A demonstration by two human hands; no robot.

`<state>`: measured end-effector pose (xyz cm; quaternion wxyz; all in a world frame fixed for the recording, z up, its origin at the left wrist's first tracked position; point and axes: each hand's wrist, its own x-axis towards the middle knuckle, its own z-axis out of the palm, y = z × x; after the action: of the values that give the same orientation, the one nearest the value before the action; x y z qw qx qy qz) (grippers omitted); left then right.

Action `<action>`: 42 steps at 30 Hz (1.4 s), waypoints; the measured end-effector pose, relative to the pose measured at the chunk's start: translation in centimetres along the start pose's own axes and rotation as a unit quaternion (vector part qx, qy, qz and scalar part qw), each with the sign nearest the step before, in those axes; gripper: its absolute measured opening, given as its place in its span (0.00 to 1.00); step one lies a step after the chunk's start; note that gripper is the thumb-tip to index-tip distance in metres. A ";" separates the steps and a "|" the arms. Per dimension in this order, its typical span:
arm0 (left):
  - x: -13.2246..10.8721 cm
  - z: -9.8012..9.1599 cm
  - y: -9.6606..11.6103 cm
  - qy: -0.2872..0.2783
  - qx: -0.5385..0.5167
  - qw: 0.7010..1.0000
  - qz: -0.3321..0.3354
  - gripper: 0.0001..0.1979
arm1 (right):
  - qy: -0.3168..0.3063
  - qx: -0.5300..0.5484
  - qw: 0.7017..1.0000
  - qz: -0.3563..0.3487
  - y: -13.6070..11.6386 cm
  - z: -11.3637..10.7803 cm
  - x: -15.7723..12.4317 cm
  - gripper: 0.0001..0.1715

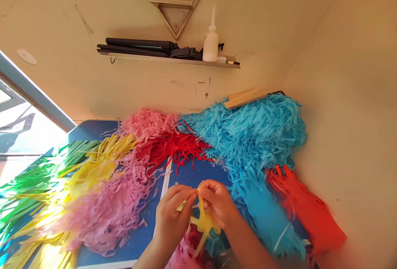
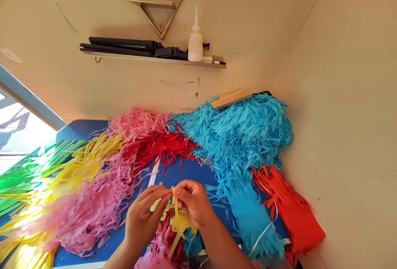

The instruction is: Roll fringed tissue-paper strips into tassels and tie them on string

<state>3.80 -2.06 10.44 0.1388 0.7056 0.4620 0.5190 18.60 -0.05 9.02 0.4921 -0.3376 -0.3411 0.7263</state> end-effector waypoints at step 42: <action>0.0 0.4 -3.8 -0.192 -0.120 0.926 -0.301 0.17 | 0.083 -0.543 0.835 -0.023 -0.3 -5.1 2.4 0.04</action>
<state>2.23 0.11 7.73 0.4582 0.5973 0.5515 0.3593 22.24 3.15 6.18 0.2726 -0.6014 -0.6467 0.3817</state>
